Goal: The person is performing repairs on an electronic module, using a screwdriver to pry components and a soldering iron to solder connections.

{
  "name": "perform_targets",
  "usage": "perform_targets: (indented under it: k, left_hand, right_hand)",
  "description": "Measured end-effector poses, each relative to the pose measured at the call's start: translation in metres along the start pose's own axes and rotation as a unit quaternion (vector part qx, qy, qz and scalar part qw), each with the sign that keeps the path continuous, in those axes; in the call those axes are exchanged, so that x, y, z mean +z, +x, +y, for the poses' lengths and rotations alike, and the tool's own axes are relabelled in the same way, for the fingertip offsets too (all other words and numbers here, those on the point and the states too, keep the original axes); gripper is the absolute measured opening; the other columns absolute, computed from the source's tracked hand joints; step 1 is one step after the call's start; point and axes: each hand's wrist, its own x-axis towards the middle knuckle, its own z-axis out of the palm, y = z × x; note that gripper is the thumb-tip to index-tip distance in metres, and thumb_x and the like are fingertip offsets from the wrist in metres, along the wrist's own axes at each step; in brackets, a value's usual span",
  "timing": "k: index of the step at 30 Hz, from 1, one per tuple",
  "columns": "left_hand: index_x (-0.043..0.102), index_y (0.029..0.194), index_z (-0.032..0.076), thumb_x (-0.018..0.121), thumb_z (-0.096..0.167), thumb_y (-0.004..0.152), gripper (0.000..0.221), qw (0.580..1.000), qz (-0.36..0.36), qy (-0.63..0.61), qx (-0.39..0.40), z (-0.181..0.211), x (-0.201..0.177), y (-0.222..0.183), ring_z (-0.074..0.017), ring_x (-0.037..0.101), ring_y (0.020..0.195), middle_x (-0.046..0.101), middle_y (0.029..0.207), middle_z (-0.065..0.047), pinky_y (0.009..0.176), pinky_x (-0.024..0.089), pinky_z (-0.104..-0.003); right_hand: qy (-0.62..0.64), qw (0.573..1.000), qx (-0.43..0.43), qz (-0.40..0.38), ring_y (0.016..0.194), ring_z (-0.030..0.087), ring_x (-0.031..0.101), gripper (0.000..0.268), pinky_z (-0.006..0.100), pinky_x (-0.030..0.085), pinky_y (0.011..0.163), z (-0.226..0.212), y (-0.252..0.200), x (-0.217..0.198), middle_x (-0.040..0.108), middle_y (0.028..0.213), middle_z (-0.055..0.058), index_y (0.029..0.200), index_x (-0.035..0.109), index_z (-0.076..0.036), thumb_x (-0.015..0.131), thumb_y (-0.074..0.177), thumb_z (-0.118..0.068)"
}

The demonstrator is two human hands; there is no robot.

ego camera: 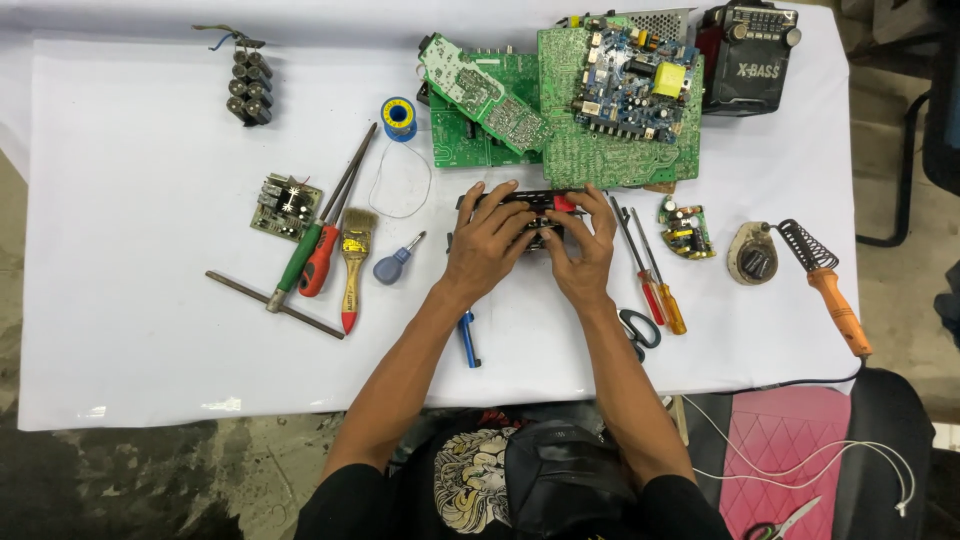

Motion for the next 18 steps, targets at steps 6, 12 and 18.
perform_targets:
  k: [6, 12, 18]
  left_hand:
    - [0.076, 0.098, 0.012, 0.087, 0.022, 0.082, 0.021, 0.990, -0.031, 0.130, 0.041, -0.005, -0.022, 0.003, -0.0271, 0.055, 0.136, 0.074, 0.107, -0.007, 0.120, 0.017, -0.067]
    - [0.078, 0.100, 0.012, 0.083, 0.017, 0.087, 0.015, 0.999, -0.049, 0.000, -0.008, -0.017, -0.019, -0.002, -0.0250, 0.055, 0.136, 0.074, 0.105, -0.005, 0.118, 0.029, -0.056]
    - [0.078, 0.103, 0.014, 0.081, 0.016, 0.088, 0.015, 0.997, -0.039, -0.059, -0.030, -0.015, -0.020, -0.001, -0.0242, 0.050, 0.141, 0.075, 0.109, -0.002, 0.123, 0.023, -0.052]
  right_hand:
    - [-0.045, 0.999, -0.030, -0.009, 0.142, 0.043, 0.043, 0.017, 0.059, 0.024, 0.119, -0.003, 0.003, 0.002, 0.059, 0.125, 0.008, 0.103, 0.078, -0.015, 0.085, 0.088, -0.012]
    - [-0.051, 0.998, -0.021, -0.005, 0.145, 0.039, 0.040, 0.020, 0.058, 0.018, 0.121, -0.001, -0.001, 0.006, 0.061, 0.125, 0.004, 0.105, 0.078, -0.019, 0.085, 0.087, -0.014]
    - [-0.047, 0.999, -0.011, 0.010, 0.145, 0.038, 0.039, 0.013, 0.059, 0.016, 0.121, 0.001, -0.003, 0.013, 0.060, 0.123, 0.002, 0.099, 0.077, -0.019, 0.083, 0.089, -0.014]
